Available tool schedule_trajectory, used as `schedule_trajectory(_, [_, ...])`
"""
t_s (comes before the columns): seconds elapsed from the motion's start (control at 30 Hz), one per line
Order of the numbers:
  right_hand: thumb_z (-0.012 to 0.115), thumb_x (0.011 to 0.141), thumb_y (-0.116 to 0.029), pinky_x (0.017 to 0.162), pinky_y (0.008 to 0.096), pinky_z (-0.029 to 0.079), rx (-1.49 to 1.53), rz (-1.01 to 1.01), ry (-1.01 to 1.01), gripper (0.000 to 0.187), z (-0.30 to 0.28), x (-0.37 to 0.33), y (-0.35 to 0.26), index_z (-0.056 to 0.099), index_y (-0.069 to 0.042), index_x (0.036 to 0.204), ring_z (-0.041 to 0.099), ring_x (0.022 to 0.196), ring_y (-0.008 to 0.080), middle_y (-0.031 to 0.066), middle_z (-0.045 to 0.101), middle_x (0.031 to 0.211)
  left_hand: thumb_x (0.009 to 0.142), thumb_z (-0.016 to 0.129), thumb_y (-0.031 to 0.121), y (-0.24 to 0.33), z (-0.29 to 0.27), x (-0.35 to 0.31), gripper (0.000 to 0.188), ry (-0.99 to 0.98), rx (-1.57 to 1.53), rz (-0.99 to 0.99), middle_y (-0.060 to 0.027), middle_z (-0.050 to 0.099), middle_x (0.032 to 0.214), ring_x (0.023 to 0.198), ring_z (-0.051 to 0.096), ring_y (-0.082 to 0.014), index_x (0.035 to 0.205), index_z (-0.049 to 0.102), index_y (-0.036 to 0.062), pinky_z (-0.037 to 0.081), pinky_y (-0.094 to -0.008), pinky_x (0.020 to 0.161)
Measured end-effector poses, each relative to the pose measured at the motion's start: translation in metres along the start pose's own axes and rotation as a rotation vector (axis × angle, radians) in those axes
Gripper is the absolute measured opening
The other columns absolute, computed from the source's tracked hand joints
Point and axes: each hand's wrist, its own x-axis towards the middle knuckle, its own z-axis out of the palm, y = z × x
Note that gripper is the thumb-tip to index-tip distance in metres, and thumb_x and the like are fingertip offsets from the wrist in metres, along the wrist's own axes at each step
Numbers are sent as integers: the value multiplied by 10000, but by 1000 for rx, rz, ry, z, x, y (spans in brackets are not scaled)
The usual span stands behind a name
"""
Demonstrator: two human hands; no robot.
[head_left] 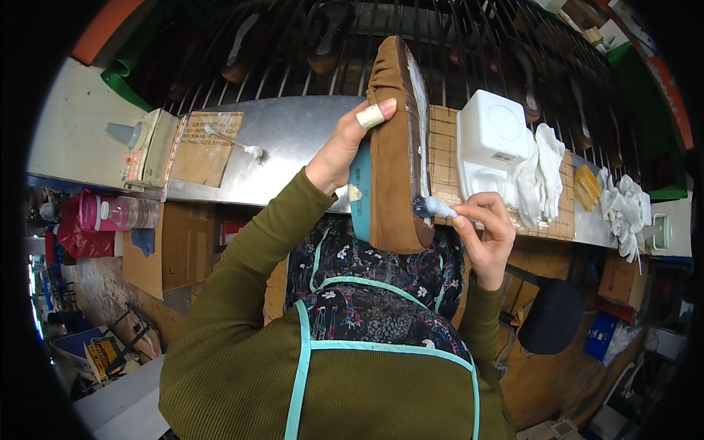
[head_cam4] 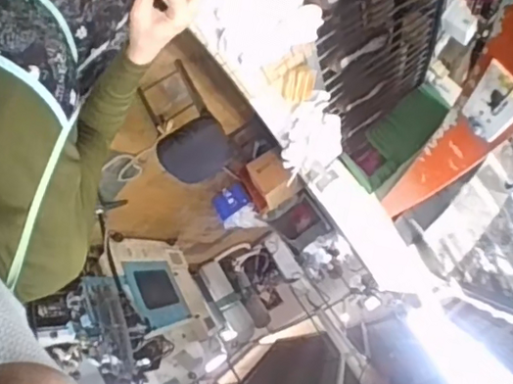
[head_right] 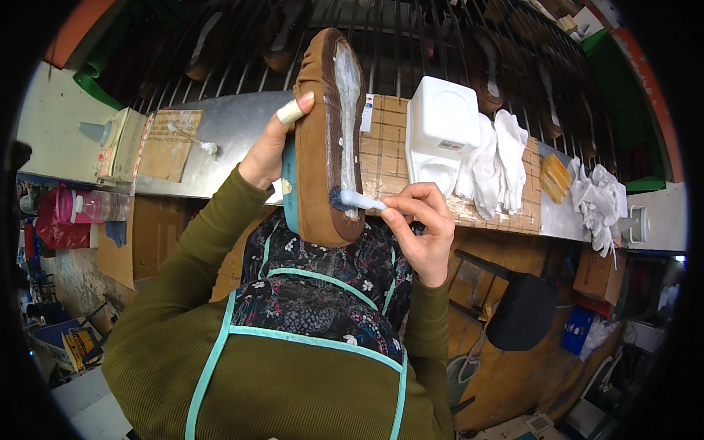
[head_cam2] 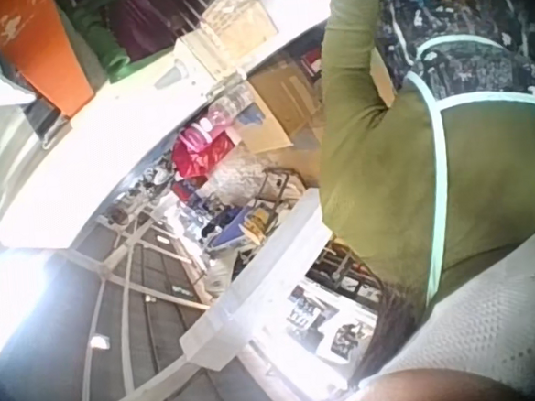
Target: The person applies a white adhesive to the sole of a brown shoe using a small brush, repeatedly dipping the brush into a container and spreading the substance along the sole. The person rotates the shoe to cover different areas and occasionally wipes the brush on a cloth.
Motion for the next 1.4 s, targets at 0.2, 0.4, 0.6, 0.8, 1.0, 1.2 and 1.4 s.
schedule_trajectory(0.2, [750, 755, -20, 574, 223, 419, -59, -37, 14, 142, -7, -3, -9, 714, 3, 890, 517, 671, 94, 48, 572, 869, 870, 621, 446, 1, 0, 11, 582, 7, -53, -80, -110, 631, 1146, 984, 632, -159, 1246, 537, 10, 516, -302, 874])
schedule_trajectory(0.4, [755, 748, -18, 573, 228, 435, -139, -119, 16, 144, -14, 4, -18, 714, 4, 884, 525, 687, 104, 54, 572, 879, 860, 635, 468, 4, 5, 13, 588, 6, -100, -125, -120, 642, 1103, 972, 638, -166, 1218, 559, 8, 532, -300, 858])
schedule_trajectory(0.6, [752, 745, -8, 586, 225, 445, -144, -228, 0, 152, -14, 17, -31, 714, 10, 891, 539, 699, 111, 62, 566, 885, 856, 625, 496, 6, 6, 13, 620, 1, -161, -218, -138, 622, 1147, 984, 632, -180, 1225, 561, 2, 527, -327, 877])
schedule_trajectory(0.8, [748, 759, -14, 599, 228, 450, -74, -310, -87, 155, -5, 34, -45, 709, 25, 904, 543, 702, 112, 71, 551, 901, 827, 634, 544, -5, -6, 7, 676, -43, -238, -280, -140, 602, 1142, 1019, 611, -182, 1220, 549, 0, 525, -336, 877])
schedule_trajectory(1.0, [753, 766, -41, 614, 232, 460, 21, -382, -239, 170, 9, 58, -56, 711, 22, 918, 559, 722, 125, 76, 557, 911, 895, 534, 546, -3, 0, -21, 608, -222, -474, -436, -141, 610, 1165, 1017, 625, -212, 1243, 543, 47, 530, -368, 873])
schedule_trajectory(1.2, [778, 749, -88, 666, 264, 484, 166, -370, -490, 163, 35, 80, -63, 731, -10, 885, 583, 781, 153, 64, 569, 893, 911, 603, 249, -27, -3, -65, 415, -423, -201, -113, -78, 651, 1018, 949, 642, -180, 1258, 500, 47, 543, -326, 808])
schedule_trajectory(1.4, [806, 715, -116, 674, 268, 471, 257, -339, -729, 193, 51, 100, -62, 746, -34, 879, 574, 801, 150, 57, 574, 886, 852, 684, 68, -16, -3, -104, 413, -582, -266, -350, -137, 640, 963, 827, 666, -234, 1217, 507, -5, 590, -294, 658])
